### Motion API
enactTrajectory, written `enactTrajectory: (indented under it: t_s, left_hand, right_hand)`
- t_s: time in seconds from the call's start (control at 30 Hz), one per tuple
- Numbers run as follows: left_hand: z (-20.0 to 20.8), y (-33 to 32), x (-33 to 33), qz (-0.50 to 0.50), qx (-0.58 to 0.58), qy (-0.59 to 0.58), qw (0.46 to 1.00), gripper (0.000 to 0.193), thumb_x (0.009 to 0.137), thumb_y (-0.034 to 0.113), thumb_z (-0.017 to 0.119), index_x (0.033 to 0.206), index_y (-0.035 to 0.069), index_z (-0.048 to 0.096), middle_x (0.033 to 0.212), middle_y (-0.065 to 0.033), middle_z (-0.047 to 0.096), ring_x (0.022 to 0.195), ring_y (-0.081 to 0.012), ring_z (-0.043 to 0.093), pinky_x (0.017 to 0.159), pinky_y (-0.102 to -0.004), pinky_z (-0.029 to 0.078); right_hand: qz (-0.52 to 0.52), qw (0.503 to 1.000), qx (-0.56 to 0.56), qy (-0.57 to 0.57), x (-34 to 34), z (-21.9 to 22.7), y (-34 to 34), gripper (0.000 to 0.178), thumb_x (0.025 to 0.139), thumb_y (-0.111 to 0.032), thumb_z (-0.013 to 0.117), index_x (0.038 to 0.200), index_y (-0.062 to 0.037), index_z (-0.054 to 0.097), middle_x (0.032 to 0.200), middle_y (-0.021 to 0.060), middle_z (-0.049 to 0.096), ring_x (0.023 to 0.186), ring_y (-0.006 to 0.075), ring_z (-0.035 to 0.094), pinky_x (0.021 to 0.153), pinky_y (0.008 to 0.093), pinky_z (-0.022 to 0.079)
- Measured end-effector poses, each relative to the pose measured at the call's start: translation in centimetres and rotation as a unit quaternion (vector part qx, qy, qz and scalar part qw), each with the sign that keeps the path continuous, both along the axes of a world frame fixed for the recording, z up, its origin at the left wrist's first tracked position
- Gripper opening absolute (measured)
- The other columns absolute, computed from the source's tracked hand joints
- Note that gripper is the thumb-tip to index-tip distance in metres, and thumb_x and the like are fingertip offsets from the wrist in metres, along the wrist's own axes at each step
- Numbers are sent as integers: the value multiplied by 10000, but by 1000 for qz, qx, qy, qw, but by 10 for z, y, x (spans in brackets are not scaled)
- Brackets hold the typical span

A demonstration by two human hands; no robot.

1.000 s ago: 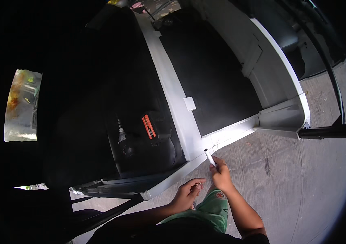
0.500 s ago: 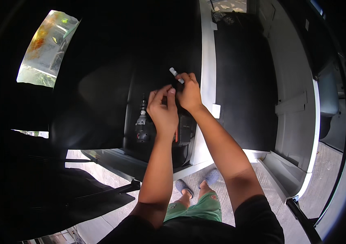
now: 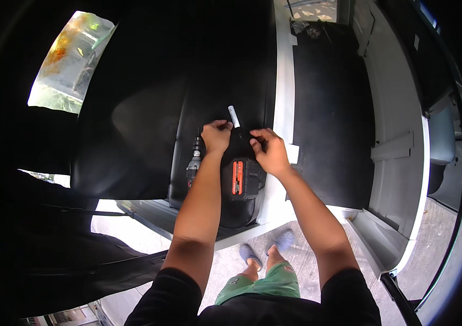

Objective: Marking and drilling holes on a vehicle frame to attach a bracket.

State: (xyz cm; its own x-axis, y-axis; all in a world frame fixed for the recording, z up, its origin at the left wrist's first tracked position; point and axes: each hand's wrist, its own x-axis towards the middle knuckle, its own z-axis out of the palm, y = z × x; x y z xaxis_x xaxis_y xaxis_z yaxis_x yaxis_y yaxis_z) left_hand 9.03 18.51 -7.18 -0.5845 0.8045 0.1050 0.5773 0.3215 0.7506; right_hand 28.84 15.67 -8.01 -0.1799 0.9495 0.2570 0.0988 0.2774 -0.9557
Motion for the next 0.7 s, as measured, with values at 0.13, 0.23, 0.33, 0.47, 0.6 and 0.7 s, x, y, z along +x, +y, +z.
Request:
enactTrajectory:
  t_s: [0.13,0.23,0.33,0.47,0.6,0.7]
  left_hand:
    - [-2,-7,8,-29,-34,14,999,180,854,108,815,1009,18,821,854,-120,792,782,-177,745,763,-311,572]
    - [2,-4,7,-8,-56,38,998,230,848,183,732,968,2,805,897,-223,776,870,-362,776,826,-400,600]
    - [3,-1,-32,67,-45,8,997,267,869,222,701,976,-1,803,918,-244,769,918,-402,764,867,-441,592]
    - [26,-27,-10,79,-68,153,983,400,875,295,737,1192,51,757,1185,-204,748,1117,-366,728,986,-485,550]
    - [33,-74,-89,133,-344,98,924,846,786,566,834,1426,62,604,1402,-220,653,1363,-336,597,1137,-546,438]
    - [16,-99,-43,121,-359,117,918,733,814,529,812,1328,23,678,1351,-228,684,1297,-373,642,1097,-496,502]
  right_hand:
    - [-82,995,-54,-16,61,-52,-62,155,937,-47,716,1085,-1,733,987,122,734,778,204,700,633,320,543]
    - [-122,977,-173,-39,116,-123,-139,117,942,-18,708,1054,9,727,947,114,748,757,186,706,637,302,557]
    - [-133,959,-221,-118,153,-173,-224,113,923,-18,710,1033,-6,731,940,128,760,741,213,718,658,333,570]
    - [-166,919,-294,-203,223,-194,-334,107,918,-35,703,1017,-12,737,908,136,756,721,226,718,662,346,568]
    - [-177,925,-268,-204,220,-189,-353,104,901,-18,694,1000,-18,728,922,146,745,703,251,708,652,368,569]
    - [-208,926,-243,-199,220,-175,-347,122,907,-12,687,1026,-13,715,943,157,727,692,261,697,645,378,565]
